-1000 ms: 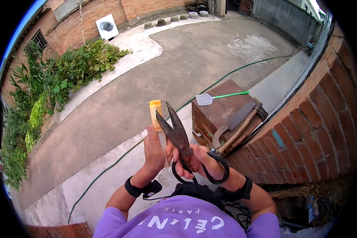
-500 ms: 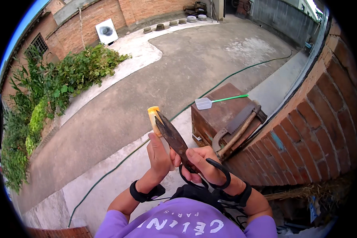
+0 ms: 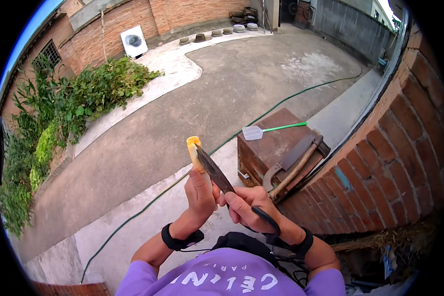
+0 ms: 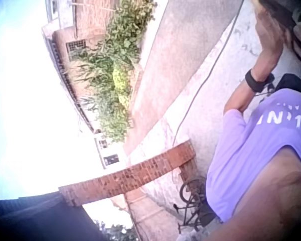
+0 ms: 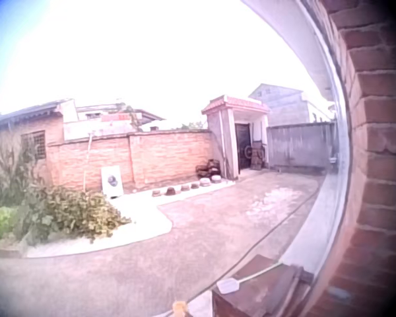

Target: The person uses pliers to remove a component from a white pipe and then attaches the pipe to the end of a garden hose.

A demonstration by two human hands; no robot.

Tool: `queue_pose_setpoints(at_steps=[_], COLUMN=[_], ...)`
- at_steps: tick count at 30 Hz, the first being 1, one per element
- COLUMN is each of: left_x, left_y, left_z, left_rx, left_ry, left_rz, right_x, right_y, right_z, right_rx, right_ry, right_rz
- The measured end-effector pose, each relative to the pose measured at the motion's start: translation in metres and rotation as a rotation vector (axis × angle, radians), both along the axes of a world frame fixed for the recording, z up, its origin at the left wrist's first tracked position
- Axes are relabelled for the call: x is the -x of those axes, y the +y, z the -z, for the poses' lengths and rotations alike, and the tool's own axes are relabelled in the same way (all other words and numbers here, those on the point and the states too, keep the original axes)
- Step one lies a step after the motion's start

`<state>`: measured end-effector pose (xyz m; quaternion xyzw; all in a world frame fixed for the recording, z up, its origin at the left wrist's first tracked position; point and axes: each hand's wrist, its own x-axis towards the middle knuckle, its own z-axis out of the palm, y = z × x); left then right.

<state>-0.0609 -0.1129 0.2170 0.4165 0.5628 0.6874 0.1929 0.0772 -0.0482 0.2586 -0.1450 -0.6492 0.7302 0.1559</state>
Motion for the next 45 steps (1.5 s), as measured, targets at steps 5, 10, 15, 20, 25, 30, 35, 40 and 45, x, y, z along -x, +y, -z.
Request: queue_pose_setpoints(at_steps=[5, 10, 15, 20, 25, 30, 35, 40, 45], left_x=[0.02, 0.021, -0.003, -0.001, 0.026, 0.048, 0.061, 0.051, 0.018], left_y=[-0.013, -0.013, -0.004, -0.004, -0.017, -0.02, -0.011, -0.014, -0.011], left_z=[0.011, 0.006, 0.001, -0.003, 0.005, 0.01, 0.011, 0.003, 0.002], left_rx=[0.131, 0.104, -0.055, -0.076, 0.044, 0.126, 0.195, 0.099, -0.03], left_ry=[0.187, 0.302, -0.042, 0.053, 0.265, 0.53, 0.859, 0.283, -0.226], left_rz=[0.008, -0.018, 0.073, 0.032, 0.13, 0.022, -0.154, 0.129, 0.299], right_x=[-0.003, -0.005, -0.004, -0.005, -0.016, -0.018, -0.015, -0.003, 0.006], right_y=[0.02, 0.027, -0.013, -0.014, 0.008, 0.026, 0.035, 0.033, 0.005], right_z=[-0.009, -0.008, 0.007, 0.004, -0.015, -0.024, -0.031, -0.014, 0.021], right_rx=[-1.192, -1.254, 0.731, 0.777, -0.078, -1.036, -1.526, -0.517, 0.488], right_ry=[-0.024, 0.033, 0.158, 0.155, -0.062, -0.08, -0.295, -0.083, 0.141], right_rz=[0.229, 0.259, -0.341, -0.315, -0.094, 0.101, 0.195, -0.049, -0.413])
